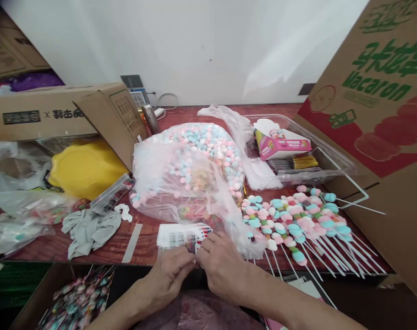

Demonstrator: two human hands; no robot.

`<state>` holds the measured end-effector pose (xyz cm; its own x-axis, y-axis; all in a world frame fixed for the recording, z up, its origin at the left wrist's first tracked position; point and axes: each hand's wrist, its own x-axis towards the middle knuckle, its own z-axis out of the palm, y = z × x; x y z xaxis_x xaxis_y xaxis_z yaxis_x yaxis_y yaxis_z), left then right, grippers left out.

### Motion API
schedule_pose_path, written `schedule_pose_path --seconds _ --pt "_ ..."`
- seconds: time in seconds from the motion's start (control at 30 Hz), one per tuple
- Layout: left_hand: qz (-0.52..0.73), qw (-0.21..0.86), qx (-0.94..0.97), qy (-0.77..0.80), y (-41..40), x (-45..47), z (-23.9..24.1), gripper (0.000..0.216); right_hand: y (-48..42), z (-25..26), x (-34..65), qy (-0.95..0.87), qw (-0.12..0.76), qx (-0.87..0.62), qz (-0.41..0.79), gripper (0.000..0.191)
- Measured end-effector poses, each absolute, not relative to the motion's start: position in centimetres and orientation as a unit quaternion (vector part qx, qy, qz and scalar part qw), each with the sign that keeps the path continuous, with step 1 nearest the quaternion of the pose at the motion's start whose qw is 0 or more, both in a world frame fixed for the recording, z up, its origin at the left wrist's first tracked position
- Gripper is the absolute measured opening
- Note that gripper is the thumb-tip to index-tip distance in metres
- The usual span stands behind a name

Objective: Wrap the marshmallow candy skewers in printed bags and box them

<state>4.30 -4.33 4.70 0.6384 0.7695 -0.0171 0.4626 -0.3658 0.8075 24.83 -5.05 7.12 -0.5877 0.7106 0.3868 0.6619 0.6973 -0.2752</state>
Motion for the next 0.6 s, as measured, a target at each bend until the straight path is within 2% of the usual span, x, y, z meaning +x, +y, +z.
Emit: schedule_pose_path --seconds 0.1,0.17,0.2,0.27,0.3,0.37,0.47,0.6 --pt "0.232 0.439 0.762 0.415 -4.3 3.7 4.5 0.035 -3.5 11.0 27.1 -0.866 0.334 -0.373 0.017 0.025" --pt "0.259 0.526 0.681 0.438 -4.1 3.1 4.2 0.040 -1.4 12.4 28.7 -0.833 0.372 -0.406 -0.043 0.024" --pt "0.266 0.579 0.629 0.446 -4.0 2.9 3.9 0.042 -0.2 12.5 29.1 -0.836 0.359 -0.410 -0.056 0.023" --pt "0.265 0.679 0.517 0.449 -3.9 2.8 3.6 0.045 2.5 11.8 28.9 -0.881 0.240 -0.404 -0.052 0.023" --pt "0.263 0.714 0.468 0.450 -3.8 2.9 3.4 0.047 3.9 11.1 28.2 -0.903 0.152 -0.400 -0.037 0.024" --pt "0.271 0.746 0.399 0.460 -3.5 3.1 3.5 0.050 6.5 9.6 26.3 -0.918 -0.002 -0.396 -0.005 0.022" --pt "0.309 0.748 0.351 0.470 -3.1 3.2 4.0 0.052 9.7 7.3 23.6 -0.918 -0.051 -0.392 0.018 0.016" --pt "0.354 0.735 0.323 0.479 -2.9 1.9 4.2 0.051 11.7 5.2 23.2 -0.917 -0.020 -0.394 0.049 0.015"
